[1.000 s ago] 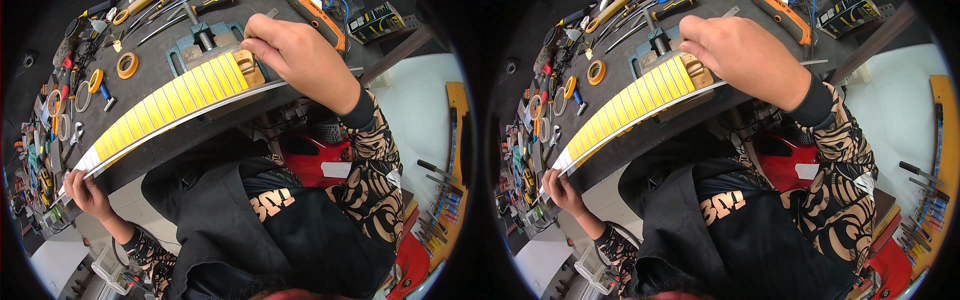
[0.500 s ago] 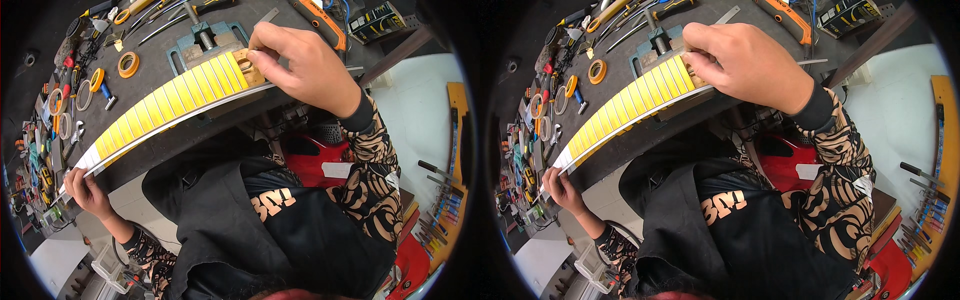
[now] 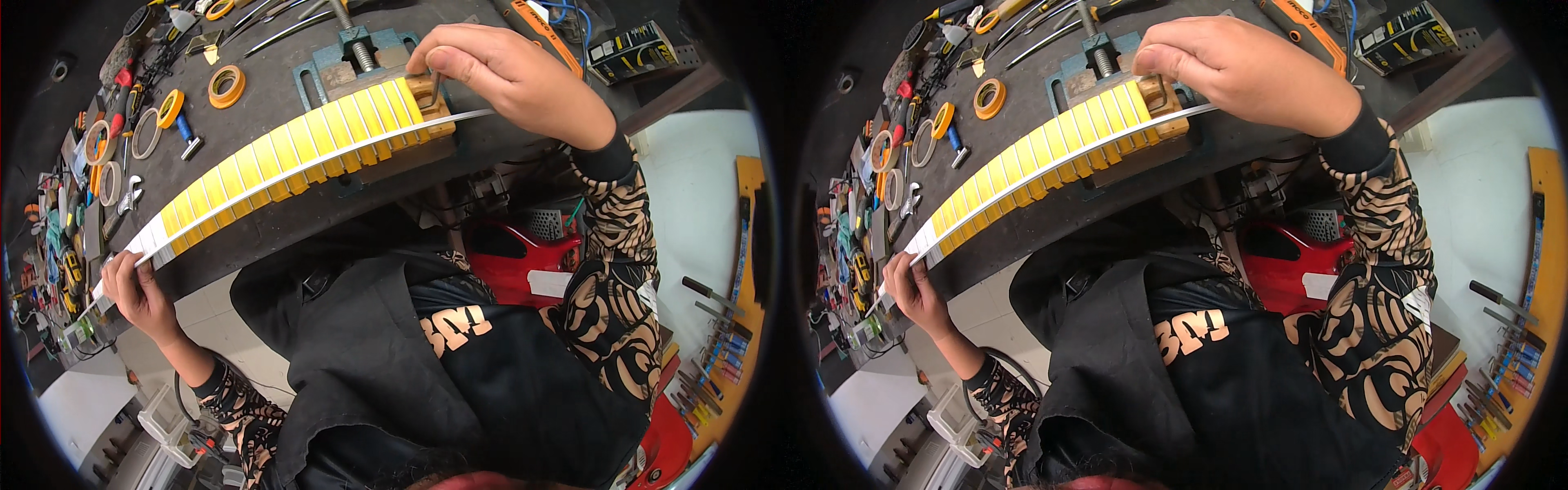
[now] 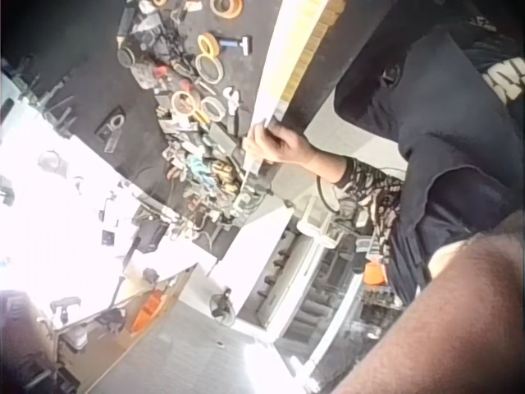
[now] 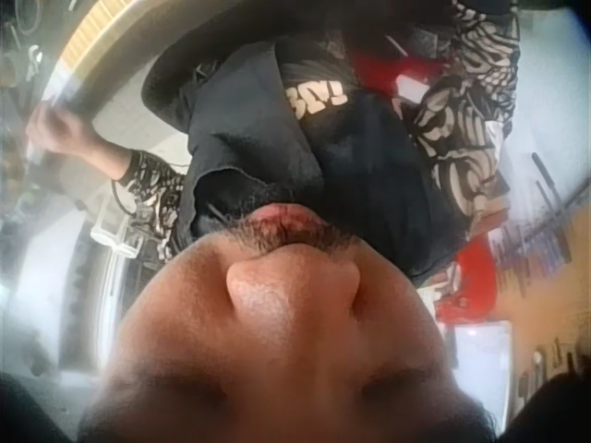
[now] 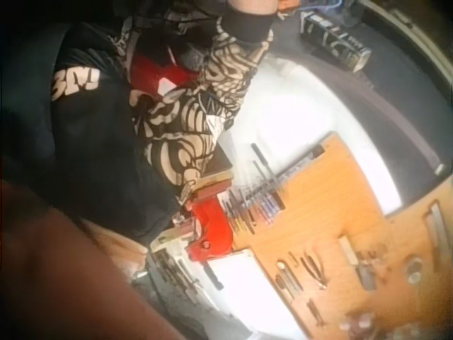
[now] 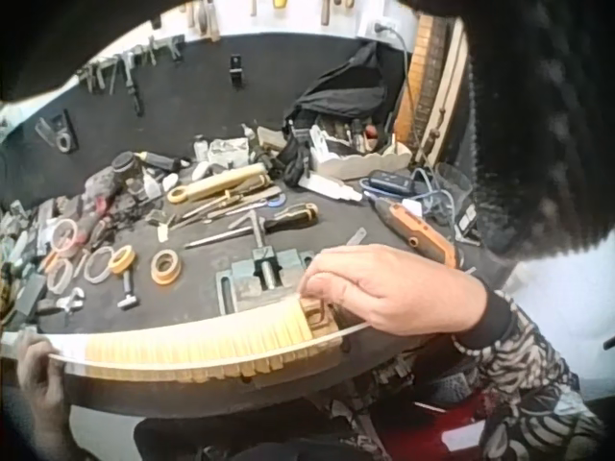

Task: The person places small yellow rectangular pieces into slots on a long wooden board clamped to a workbench. They use a metal ruler to check the alignment of the pieces and the board. The person then picks up a long metal bar and positions it along the length of the board.

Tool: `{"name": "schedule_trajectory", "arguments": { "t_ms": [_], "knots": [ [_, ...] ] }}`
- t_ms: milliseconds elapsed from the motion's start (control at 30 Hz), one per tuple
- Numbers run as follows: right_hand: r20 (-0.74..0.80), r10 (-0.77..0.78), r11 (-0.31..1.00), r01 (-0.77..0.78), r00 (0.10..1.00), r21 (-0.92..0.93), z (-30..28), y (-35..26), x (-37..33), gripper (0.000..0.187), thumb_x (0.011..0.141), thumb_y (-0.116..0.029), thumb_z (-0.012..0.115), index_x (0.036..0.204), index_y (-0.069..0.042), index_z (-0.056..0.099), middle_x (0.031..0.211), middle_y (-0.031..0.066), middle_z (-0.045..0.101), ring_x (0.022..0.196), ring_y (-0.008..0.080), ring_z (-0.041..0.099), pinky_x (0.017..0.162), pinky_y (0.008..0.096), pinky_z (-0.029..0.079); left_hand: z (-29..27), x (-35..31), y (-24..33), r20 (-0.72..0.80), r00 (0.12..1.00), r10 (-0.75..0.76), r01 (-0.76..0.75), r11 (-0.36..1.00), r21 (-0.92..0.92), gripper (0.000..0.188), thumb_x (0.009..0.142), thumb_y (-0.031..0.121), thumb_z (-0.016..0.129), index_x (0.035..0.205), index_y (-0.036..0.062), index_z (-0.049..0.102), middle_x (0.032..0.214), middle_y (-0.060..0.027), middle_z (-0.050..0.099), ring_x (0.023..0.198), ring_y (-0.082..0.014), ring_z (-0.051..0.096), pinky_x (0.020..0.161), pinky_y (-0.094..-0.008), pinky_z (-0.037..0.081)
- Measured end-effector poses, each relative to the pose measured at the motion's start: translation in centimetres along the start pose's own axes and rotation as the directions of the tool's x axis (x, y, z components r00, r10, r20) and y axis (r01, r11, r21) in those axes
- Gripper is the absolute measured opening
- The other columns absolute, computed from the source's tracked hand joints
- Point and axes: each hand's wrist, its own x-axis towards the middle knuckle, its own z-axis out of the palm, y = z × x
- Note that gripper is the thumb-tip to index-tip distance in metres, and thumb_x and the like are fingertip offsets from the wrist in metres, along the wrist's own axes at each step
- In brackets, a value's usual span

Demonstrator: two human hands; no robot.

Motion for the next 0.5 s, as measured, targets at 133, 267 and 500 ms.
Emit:
{"name": "schedule_trajectory", "arguments": {
  "t_ms": [133,267,500],
  "knots": [
    [-0.014,-0.036,0.996,0.035,0.999,-0.079,-0.1,0.1,0.2,0.043,0.13,-0.032,0.051,0.134,0.002,0.077,0.132,0.0158,0.081,0.128,0.0326,0.076,0.117,0.0417,0.057,-0.1,0.2,0.1,0.0,1.0,0.027,-0.027,1.0,0.016,0.013,0.112,0.012,0.079,0.118,0.0012,0.078,0.115,-0.0129,0.078,0.111,-0.0331,0.068,0.11,-0.0454,0.047],
    [0.03,0.015,0.999,-0.014,0.999,-0.051,-0.1,0.6,0.7,0.046,0.131,-0.033,0.048,0.134,0.003,0.077,0.132,0.0164,0.081,0.128,0.0326,0.076,0.118,0.0418,0.058,0.0,0.3,0.3,-0.001,1.0,0.025,-0.025,1.0,0.017,0.013,0.112,0.012,0.08,0.118,0.0011,0.078,0.115,-0.0129,0.078,0.111,-0.0327,0.068,0.108,-0.0446,0.047],
    [0.033,-0.111,0.993,0.112,0.993,-0.038,0.7,3.3,1.0,0.049,0.132,-0.032,0.042,0.145,0.004,0.072,0.145,0.0155,0.075,0.139,0.028,0.071,0.125,0.0396,0.054,-0.2,0.8,0.7,0.015,1.0,0.002,-0.002,1.0,0.011,0.012,0.111,0.011,0.08,0.117,0.0013,0.079,0.115,-0.0129,0.078,0.111,-0.0323,0.068,0.108,-0.044,0.046]
  ]
}}
